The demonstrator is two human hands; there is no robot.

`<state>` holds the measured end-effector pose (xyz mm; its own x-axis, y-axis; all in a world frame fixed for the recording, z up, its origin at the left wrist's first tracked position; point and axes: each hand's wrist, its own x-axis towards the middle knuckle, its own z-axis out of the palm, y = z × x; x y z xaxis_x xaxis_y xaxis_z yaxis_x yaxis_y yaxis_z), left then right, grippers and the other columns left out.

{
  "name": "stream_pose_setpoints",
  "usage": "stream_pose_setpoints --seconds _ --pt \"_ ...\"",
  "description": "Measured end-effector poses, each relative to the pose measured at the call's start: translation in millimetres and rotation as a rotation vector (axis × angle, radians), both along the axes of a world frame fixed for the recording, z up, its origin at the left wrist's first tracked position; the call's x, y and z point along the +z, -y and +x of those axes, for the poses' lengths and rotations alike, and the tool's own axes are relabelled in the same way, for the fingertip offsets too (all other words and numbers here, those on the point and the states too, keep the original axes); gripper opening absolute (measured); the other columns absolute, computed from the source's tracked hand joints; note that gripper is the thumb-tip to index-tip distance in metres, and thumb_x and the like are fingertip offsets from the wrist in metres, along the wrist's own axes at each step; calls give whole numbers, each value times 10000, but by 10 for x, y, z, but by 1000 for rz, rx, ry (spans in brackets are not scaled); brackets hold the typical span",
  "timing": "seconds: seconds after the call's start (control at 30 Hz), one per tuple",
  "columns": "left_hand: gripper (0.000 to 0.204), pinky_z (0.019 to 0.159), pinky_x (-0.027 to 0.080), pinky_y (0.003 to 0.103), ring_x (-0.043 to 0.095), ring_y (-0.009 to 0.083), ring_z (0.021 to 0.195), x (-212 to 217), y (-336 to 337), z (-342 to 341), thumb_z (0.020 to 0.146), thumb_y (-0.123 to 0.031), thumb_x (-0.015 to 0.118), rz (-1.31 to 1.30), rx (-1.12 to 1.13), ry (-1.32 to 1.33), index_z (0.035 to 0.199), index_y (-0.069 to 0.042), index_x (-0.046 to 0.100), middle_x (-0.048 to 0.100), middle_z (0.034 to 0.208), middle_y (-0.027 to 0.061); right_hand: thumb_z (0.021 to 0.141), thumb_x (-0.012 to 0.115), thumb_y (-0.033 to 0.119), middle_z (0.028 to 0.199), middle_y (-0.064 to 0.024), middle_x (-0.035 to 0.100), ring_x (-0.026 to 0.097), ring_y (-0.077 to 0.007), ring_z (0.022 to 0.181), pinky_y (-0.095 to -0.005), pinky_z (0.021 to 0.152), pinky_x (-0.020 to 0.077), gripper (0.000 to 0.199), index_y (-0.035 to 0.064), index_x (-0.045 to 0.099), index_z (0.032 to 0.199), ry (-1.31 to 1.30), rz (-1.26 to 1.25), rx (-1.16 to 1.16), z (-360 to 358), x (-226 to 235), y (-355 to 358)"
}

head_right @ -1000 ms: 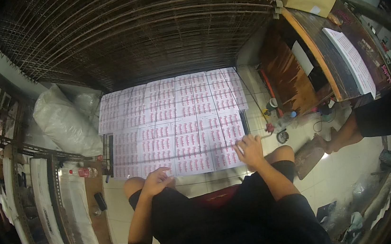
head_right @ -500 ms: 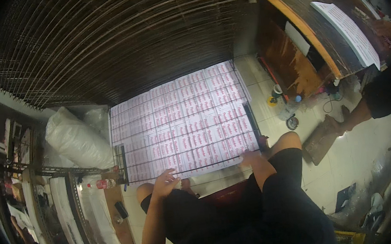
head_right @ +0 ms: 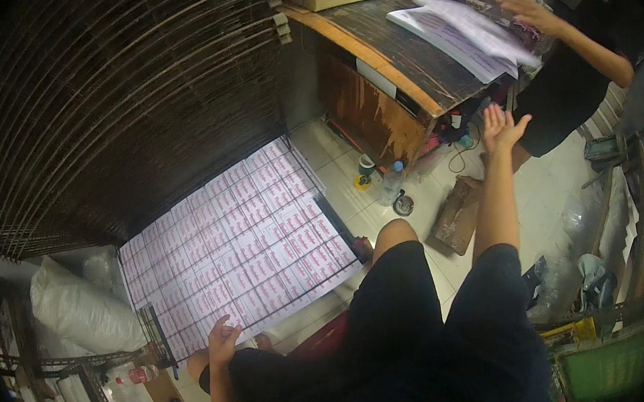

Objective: The person repeatedly picks up printed sheets from a drying rack and stacks them on a nearby table. The person handles the sheets one at a time, aligning them as they are placed.

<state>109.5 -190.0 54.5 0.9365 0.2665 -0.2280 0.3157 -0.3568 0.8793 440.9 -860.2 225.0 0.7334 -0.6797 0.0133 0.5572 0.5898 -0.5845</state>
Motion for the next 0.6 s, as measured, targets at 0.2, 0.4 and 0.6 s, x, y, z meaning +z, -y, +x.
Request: stream_pose_setpoints --seconds 0.2,0.4,0.6 --pt "457 608 461 245 570 118 661 -3 0 -8 744 -150 712 -14 34 -7 1131 34 553 606 717 70 819 588 454 1416 -248 187 273 -395 1290 -498 1045 291 988 -25 -60 1391 -36 30 267 -57 712 -58" --pt "443 613 464 250 574 129 658 -128 -48 -75 734 -164 721 -24 54 8 1111 14 574 604 712 75 907 438 76 1271 -179 370 452 -333 1140 -404 914 476 443 -68 271 1292 -255 -507 351 98 678 -245" --pt "413 597 470 266 586 144 656 -126 -79 -217 732 -173 724 103 95 95 1077 9 590 616 758 85 861 416 -24 1134 -149 480 542 -262 989 -400 884 489 439 -9 309 1286 -111 -695 228 9 572 -527"
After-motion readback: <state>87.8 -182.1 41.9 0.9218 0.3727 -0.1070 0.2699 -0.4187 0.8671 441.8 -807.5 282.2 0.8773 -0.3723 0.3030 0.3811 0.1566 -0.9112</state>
